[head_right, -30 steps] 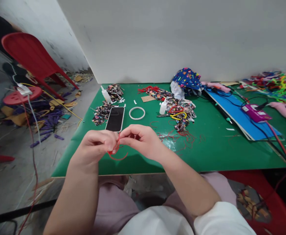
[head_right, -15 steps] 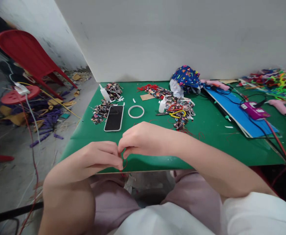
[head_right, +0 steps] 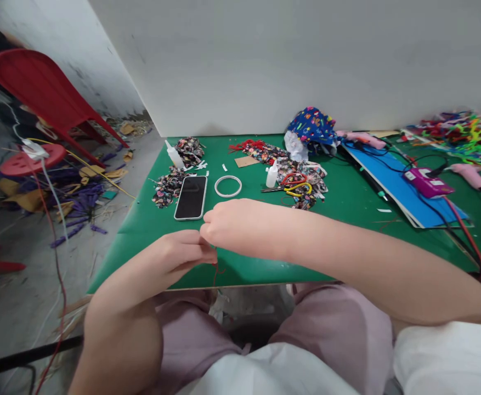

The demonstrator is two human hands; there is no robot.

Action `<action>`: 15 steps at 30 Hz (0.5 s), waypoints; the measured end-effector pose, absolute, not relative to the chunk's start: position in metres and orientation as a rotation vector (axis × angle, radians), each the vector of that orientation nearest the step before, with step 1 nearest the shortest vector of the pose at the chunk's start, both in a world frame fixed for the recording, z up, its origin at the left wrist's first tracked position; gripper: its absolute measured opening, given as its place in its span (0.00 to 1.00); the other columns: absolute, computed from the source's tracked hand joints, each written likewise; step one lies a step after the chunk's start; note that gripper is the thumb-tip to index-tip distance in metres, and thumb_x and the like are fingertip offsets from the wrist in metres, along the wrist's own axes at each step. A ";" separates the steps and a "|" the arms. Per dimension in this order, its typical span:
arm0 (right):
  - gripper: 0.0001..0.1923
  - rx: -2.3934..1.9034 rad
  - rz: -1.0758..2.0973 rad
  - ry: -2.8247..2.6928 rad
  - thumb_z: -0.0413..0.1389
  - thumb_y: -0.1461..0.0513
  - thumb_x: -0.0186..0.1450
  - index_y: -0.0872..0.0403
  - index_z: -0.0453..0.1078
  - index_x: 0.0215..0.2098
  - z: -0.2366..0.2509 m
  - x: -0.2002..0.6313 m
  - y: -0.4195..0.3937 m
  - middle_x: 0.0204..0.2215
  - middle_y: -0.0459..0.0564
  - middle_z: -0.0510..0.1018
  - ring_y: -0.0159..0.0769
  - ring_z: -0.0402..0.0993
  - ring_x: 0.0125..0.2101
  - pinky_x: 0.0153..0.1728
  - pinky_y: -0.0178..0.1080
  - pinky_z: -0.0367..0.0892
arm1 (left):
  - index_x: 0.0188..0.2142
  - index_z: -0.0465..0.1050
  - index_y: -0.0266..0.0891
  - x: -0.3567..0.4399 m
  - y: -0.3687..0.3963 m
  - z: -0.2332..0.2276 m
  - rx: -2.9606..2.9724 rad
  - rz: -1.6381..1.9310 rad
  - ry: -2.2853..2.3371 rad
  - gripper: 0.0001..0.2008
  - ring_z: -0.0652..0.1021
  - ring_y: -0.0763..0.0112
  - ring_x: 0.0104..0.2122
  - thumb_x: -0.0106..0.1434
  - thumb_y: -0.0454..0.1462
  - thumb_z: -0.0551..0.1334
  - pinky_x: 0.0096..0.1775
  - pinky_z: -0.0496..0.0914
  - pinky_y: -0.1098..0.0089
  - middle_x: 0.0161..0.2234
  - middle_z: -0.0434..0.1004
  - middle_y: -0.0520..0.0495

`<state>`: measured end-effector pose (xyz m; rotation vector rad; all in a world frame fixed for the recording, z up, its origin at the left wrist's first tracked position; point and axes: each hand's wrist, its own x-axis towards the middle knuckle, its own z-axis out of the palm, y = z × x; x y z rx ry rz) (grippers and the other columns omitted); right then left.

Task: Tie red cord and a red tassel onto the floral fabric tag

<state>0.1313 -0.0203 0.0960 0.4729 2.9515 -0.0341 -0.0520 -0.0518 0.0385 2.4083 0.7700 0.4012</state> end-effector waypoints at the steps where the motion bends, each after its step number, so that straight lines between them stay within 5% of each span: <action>1: 0.08 0.491 -0.030 2.943 0.52 0.73 0.58 0.59 0.70 0.31 0.096 0.131 -0.020 0.30 0.52 0.75 0.37 0.70 0.31 0.29 0.37 0.58 | 0.36 0.75 0.38 -0.052 -0.050 0.037 2.403 0.431 0.781 0.11 0.74 0.71 0.36 0.62 0.29 0.54 0.39 0.68 0.72 0.36 0.76 0.46; 15: 0.05 0.979 -0.058 3.085 0.51 0.66 0.63 0.58 0.67 0.31 0.093 0.140 -0.018 0.26 0.48 0.74 0.32 0.69 0.27 0.25 0.34 0.53 | 0.32 0.77 0.39 -0.045 -0.036 0.026 2.327 1.025 1.242 0.06 0.77 0.75 0.29 0.59 0.34 0.60 0.32 0.69 0.76 0.30 0.79 0.50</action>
